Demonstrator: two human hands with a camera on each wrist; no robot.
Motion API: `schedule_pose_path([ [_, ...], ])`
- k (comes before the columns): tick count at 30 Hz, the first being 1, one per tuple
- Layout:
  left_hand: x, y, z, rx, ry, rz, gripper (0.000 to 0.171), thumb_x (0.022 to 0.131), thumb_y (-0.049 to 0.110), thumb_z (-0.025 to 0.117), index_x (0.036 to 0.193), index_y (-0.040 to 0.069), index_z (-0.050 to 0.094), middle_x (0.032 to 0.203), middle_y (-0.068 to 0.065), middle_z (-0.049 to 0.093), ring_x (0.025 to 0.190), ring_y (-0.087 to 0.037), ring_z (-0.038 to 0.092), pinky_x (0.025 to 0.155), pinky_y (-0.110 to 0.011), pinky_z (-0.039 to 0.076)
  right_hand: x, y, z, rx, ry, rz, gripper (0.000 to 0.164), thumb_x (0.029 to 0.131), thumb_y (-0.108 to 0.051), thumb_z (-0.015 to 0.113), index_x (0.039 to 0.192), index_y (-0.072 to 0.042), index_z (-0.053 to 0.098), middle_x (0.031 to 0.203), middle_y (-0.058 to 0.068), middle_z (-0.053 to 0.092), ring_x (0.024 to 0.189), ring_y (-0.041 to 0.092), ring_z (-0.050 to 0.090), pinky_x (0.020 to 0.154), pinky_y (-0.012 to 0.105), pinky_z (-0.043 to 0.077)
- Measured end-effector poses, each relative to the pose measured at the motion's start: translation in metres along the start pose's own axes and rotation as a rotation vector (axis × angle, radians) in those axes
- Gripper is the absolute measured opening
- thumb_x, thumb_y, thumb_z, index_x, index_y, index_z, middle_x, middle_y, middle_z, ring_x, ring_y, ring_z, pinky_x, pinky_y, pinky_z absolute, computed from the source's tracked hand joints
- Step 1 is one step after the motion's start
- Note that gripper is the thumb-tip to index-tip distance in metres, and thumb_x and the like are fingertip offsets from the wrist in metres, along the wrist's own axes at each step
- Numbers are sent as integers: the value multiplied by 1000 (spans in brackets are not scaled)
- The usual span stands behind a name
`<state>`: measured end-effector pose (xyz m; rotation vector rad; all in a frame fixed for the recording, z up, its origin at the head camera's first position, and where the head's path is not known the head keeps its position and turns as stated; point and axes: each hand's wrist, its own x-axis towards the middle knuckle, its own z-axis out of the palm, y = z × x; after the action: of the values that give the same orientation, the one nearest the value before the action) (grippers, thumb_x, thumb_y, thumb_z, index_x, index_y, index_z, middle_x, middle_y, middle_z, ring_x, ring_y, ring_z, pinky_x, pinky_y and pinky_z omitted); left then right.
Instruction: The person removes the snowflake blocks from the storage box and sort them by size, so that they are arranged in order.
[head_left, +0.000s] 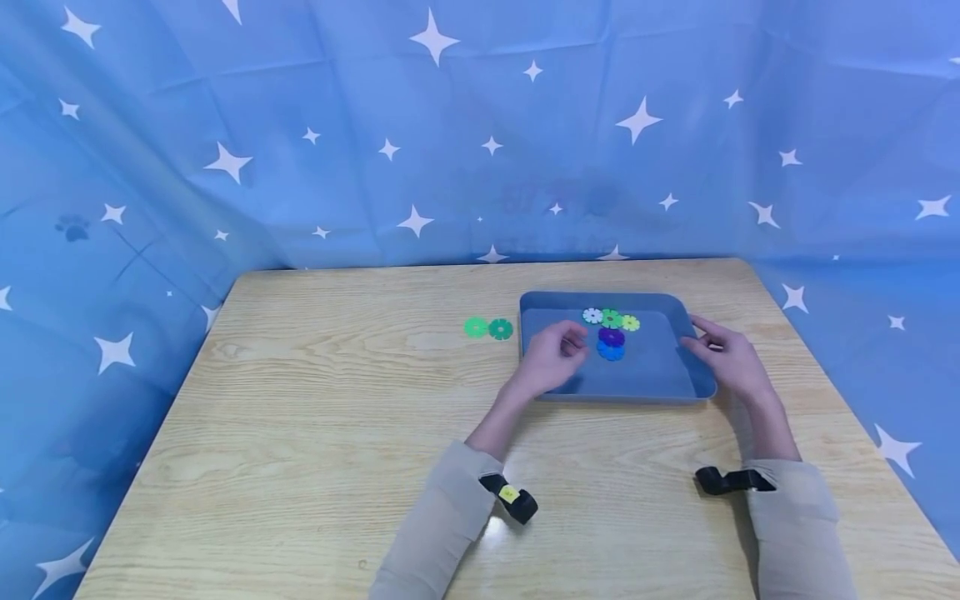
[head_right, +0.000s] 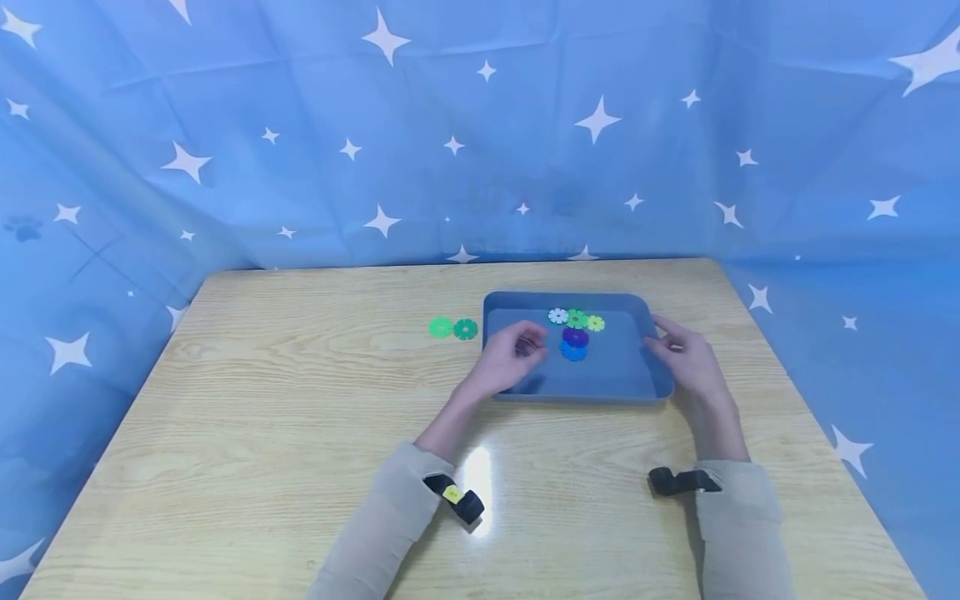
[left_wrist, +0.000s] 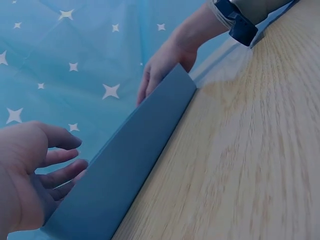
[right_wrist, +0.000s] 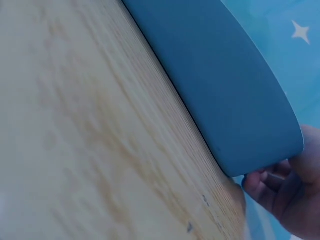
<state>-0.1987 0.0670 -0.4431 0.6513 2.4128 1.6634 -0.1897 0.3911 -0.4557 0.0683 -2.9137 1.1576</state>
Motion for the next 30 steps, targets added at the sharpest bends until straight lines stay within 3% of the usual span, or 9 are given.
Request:
schedule_pose_path([
  [13, 24, -3, 26, 56, -97, -32, 25, 99, 7, 64, 123, 4, 66, 112, -5, 68, 85, -10, 60, 74, -18, 49, 2, 5, 1, 6, 11, -2, 58, 106, -33, 54, 154, -5, 39, 100, 18, 59, 74, 15, 48, 54, 27, 39],
  [20, 32, -4, 33, 152, -144, -75, 26, 97, 9, 67, 124, 9, 68, 114, 0, 69, 113, -12, 59, 97, -23, 45, 0, 3, 2, 5, 8, -1, 58, 106, -32, 54, 154, -4, 39, 100, 18, 59, 75, 15, 49, 55, 27, 39],
  [23, 33, -4, 34, 166, -144, -77, 26, 96, 7, 68, 122, 9, 69, 106, 1, 68, 108, -12, 59, 96, -22, 45, -1, 1, 2, 7, 5, 13, 59, 106, -34, 54, 155, -5, 38, 100, 17, 58, 77, 15, 49, 56, 28, 40],
  [30, 33, -4, 35, 219, -104, -102, 28, 93, 6, 74, 120, 6, 68, 84, 4, 60, 79, -7, 54, 75, -17, 44, -1, 0, 1, 7, -3, 16, 60, 106, -36, 53, 156, -6, 37, 102, 18, 57, 79, 17, 48, 57, 27, 40],
])
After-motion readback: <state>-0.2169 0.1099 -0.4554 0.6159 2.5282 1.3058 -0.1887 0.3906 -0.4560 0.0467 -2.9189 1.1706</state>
